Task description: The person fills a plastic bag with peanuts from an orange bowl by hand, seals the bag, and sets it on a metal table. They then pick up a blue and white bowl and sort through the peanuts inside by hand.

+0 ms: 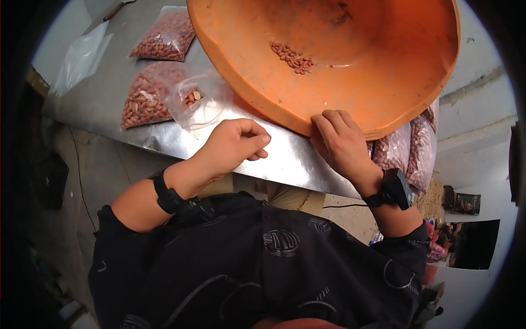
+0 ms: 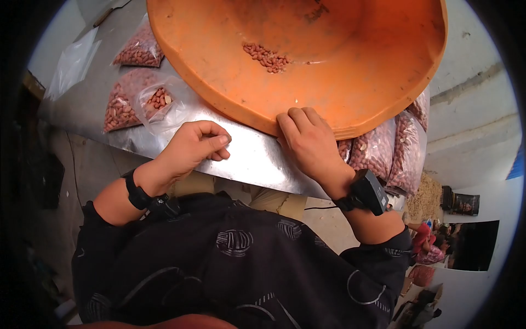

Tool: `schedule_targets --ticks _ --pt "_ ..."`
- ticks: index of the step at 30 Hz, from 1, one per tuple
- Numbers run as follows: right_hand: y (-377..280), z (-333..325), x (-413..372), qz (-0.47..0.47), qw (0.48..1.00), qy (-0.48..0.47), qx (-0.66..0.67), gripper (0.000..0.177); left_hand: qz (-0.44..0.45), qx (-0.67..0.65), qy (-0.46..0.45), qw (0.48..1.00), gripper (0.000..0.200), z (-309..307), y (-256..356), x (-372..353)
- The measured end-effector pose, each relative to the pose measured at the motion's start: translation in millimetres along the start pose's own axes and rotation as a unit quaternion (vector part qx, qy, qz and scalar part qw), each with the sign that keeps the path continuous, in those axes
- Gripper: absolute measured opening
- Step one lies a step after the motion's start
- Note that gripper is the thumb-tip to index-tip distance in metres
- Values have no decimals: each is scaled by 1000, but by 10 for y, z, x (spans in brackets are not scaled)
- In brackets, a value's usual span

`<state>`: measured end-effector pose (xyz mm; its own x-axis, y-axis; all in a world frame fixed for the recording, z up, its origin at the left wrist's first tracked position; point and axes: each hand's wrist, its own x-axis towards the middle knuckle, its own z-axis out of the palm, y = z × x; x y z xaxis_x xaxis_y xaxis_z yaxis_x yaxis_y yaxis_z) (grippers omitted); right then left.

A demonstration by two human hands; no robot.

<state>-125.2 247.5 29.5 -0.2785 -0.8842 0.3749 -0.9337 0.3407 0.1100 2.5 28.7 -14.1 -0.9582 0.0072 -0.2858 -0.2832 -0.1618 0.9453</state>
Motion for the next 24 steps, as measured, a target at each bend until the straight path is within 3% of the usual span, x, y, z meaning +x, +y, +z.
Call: schedule_targets --ticks 1,2,3,4,8,13,14,17,24 --pt "-11 4 3 0 1000 2 4 26 153 132 38 979 21 41 -12 -15" --pt "-19 8 6 -4 1000 9 -2 26 299 257 74 916 23 101 -23 -28" --pt "-22 12 11 -9 1000 16 -9 26 433 372 108 814 26 155 -30 -25" --pt "-24 14 15 -13 1000 22 -17 26 488 444 100 745 49 180 -67 59" --pt "-37 -29 42 -10 1000 1 -12 27 395 561 108 720 81 350 -123 92" --pt "15 -205 178 3 993 -85 78 27 365 588 91 716 79 403 -141 147" --pt "66 -298 252 36 980 -167 105 30 363 589 91 716 79 398 -146 156" --pt "278 -453 563 93 944 -264 176 34 374 585 87 715 75 381 -147 171" --pt "614 85 1465 -63 975 -133 167 25 402 553 76 726 64 348 -156 177"
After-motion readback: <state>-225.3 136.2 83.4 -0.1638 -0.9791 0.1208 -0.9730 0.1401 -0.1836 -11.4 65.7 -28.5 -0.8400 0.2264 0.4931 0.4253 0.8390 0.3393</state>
